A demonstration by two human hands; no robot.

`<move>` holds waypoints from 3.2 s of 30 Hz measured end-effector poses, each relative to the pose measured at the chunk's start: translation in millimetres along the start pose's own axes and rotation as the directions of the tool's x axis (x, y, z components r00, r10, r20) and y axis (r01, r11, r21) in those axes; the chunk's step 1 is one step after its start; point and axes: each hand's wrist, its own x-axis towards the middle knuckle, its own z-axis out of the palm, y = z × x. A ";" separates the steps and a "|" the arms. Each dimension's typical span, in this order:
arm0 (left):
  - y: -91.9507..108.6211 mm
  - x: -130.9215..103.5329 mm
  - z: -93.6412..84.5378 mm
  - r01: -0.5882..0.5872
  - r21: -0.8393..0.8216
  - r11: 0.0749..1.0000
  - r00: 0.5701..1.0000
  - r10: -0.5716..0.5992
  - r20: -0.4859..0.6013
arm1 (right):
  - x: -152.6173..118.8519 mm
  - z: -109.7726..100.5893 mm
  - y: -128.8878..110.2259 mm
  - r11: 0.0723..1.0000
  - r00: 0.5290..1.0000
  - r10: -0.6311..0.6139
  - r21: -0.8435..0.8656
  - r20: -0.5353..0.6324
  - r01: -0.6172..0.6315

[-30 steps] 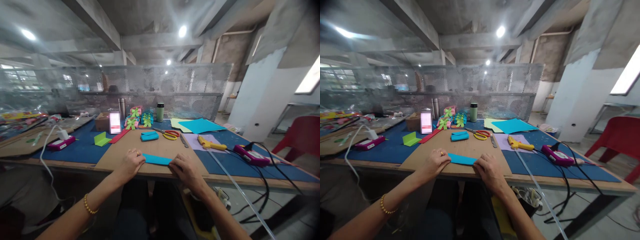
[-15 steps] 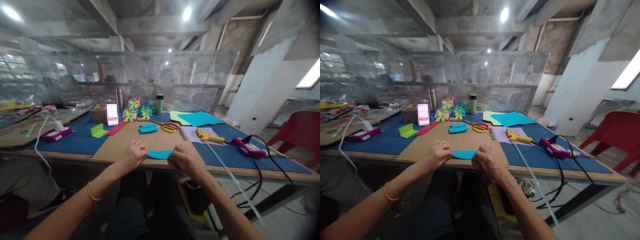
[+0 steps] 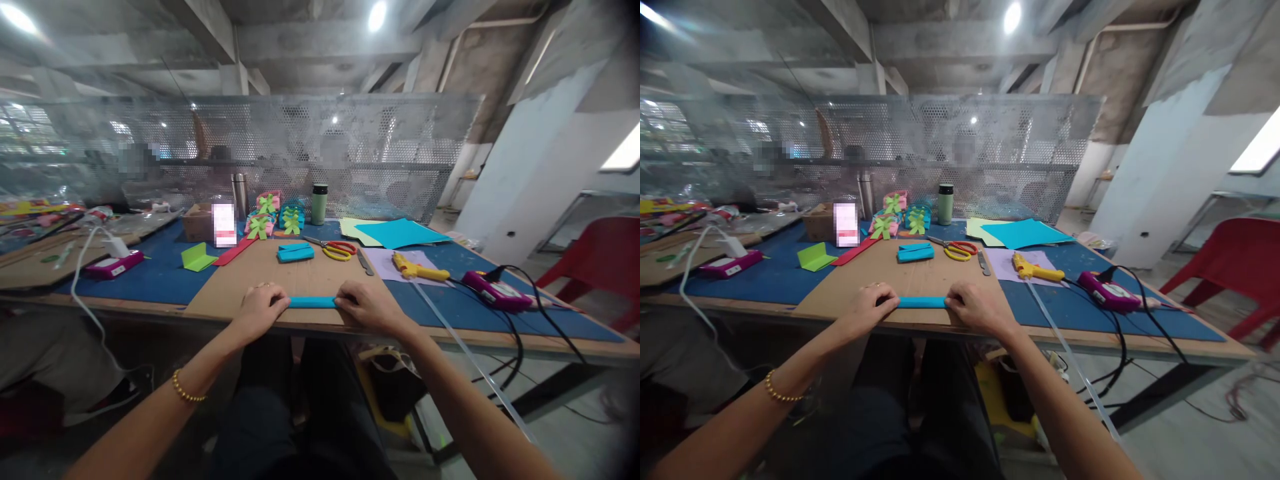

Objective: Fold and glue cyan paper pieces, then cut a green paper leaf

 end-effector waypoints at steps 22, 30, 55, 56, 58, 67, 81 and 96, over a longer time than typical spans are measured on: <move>14.0 13.7 -14.2 0.105 0.245 0.964 0.966 -0.157 0.206 | 13.2 -6.3 6.4 0.984 0.986 0.155 -0.095 0.063 -0.149; 6.1 14.2 -19.5 0.063 0.227 0.972 0.968 -0.115 0.224 | 8.9 -0.6 9.3 0.988 0.989 0.139 -0.074 0.060 -0.134; -1.8 14.3 -23.1 0.042 0.281 0.959 0.975 -0.101 0.199 | 9.8 -0.5 18.9 0.998 0.996 0.049 -0.033 0.072 -0.046; -2.0 14.3 -23.2 0.041 0.282 0.959 0.975 -0.100 0.200 | 9.6 -0.7 18.9 0.999 0.996 0.047 -0.023 0.075 -0.046; -2.3 14.4 -23.5 0.038 0.283 0.958 0.973 -0.100 0.207 | 8.9 -0.6 18.8 0.999 0.996 0.046 0.002 0.075 -0.046; -3.1 18.1 -25.2 0.021 0.280 0.960 0.967 -0.090 0.238 | 9.5 0.7 22.7 0.997 0.998 0.004 0.072 0.060 -0.008; -0.9 12.9 -28.5 0.043 0.232 0.972 0.974 -0.092 0.208 | 10.0 -2.2 22.9 0.998 0.998 -0.019 0.061 0.053 0.016; -16.8 4.8 -27.3 -0.011 0.318 0.948 0.996 -0.016 0.083 | 7.7 -4.8 18.6 0.997 0.999 0.001 0.077 0.053 -0.005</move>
